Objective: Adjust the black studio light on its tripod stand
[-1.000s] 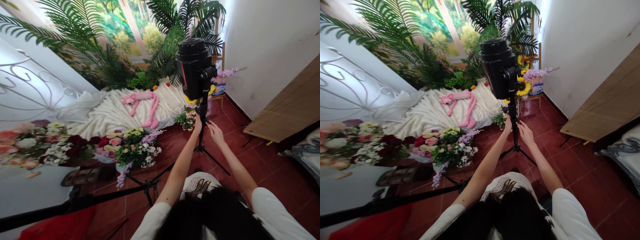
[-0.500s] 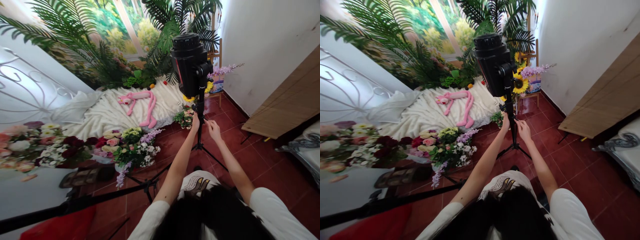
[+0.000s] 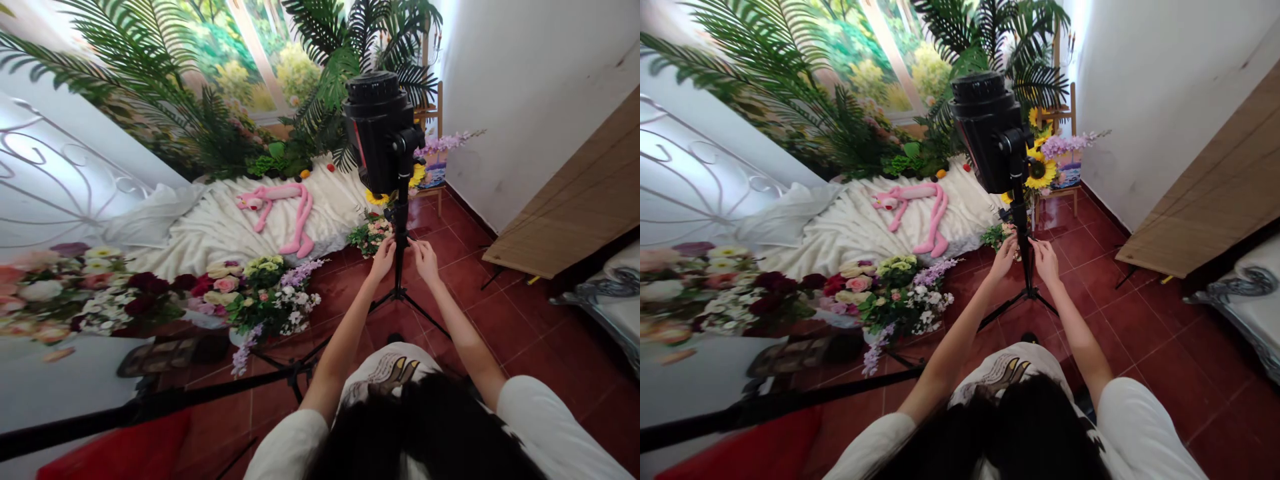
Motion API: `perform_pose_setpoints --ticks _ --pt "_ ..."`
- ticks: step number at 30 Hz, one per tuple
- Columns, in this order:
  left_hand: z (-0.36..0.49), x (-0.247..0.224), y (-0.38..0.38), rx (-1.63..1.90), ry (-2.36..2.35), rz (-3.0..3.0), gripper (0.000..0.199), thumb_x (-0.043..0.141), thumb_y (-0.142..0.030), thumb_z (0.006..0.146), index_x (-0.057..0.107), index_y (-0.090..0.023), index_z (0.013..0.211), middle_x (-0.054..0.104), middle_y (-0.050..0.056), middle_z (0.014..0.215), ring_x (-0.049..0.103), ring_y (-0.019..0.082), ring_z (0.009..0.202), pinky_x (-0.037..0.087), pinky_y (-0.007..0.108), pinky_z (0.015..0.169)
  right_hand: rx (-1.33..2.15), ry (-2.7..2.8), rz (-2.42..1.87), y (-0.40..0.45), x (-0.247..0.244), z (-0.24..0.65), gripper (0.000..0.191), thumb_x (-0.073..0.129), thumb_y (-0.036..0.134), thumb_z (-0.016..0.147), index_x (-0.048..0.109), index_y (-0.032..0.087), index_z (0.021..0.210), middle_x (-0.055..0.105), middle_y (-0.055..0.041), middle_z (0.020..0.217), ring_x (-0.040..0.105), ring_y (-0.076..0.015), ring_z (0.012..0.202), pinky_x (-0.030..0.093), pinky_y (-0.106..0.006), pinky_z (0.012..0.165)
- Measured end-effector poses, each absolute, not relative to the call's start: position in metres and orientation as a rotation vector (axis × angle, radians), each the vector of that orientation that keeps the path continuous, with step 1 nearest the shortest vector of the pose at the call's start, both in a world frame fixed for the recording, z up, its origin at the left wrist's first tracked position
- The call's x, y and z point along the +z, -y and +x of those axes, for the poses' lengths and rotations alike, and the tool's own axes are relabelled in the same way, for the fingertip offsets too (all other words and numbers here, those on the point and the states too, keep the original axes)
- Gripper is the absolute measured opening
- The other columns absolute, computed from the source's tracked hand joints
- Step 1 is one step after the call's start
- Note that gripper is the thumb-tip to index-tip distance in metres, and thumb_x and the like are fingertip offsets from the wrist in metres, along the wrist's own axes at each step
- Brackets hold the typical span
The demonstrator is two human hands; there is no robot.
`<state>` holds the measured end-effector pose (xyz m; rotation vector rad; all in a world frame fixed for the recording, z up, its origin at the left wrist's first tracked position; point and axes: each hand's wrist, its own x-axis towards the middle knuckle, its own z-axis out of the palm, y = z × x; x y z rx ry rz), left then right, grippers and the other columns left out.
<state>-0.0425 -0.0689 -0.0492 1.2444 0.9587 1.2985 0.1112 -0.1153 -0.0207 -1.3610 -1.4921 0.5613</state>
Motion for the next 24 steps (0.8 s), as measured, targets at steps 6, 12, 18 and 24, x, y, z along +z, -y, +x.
perform_pose_setpoints --ticks 6,12,18,24 --pt "-0.116 -0.109 0.159 1.068 -1.203 1.089 0.048 0.062 -0.064 0.077 0.071 -0.019 0.091 0.074 0.009 0.089 0.07 0.021 0.08 0.056 0.042 0.087 0.833 1.265 -1.4 0.14 -0.03 0.085 0.06 0.033 0.061 0.095 0.061 0.025 0.134 0.048 -0.0125 0.149 0.065 -0.0091 0.06 0.058 -0.03 0.07" --pt "-0.208 -0.142 0.248 1.197 -1.557 0.664 0.035 0.068 -0.06 0.072 0.07 -0.025 0.075 0.074 0.006 0.073 0.07 0.024 0.068 0.057 0.048 0.082 1.235 1.388 -1.338 0.167 -0.08 0.043 0.063 0.047 0.061 0.088 0.054 0.02 0.135 0.072 -0.0098 0.106 0.067 -0.0129 0.056 0.056 -0.028 0.06" --pt "-0.311 -0.131 0.316 1.452 -1.809 0.376 0.047 0.067 -0.065 0.07 0.065 -0.018 0.077 0.071 0.005 0.069 0.067 0.018 0.063 0.057 0.039 0.075 1.587 1.644 -1.165 0.202 -0.104 -0.023 0.05 0.055 0.059 0.083 0.067 0.018 0.11 0.073 -0.0061 0.084 0.066 -0.0146 0.057 0.055 -0.029 0.058" --pt "-0.392 -0.103 0.377 1.85 -2.159 0.159 0.043 0.053 -0.059 0.085 0.059 -0.017 0.084 0.069 0.006 0.083 0.067 0.015 0.076 0.054 0.029 0.077 1.781 1.858 -1.011 0.226 -0.096 -0.082 0.046 0.058 0.06 0.08 0.07 0.021 0.101 0.073 -0.0048 0.08 0.067 -0.017 0.06 0.057 -0.033 0.061"
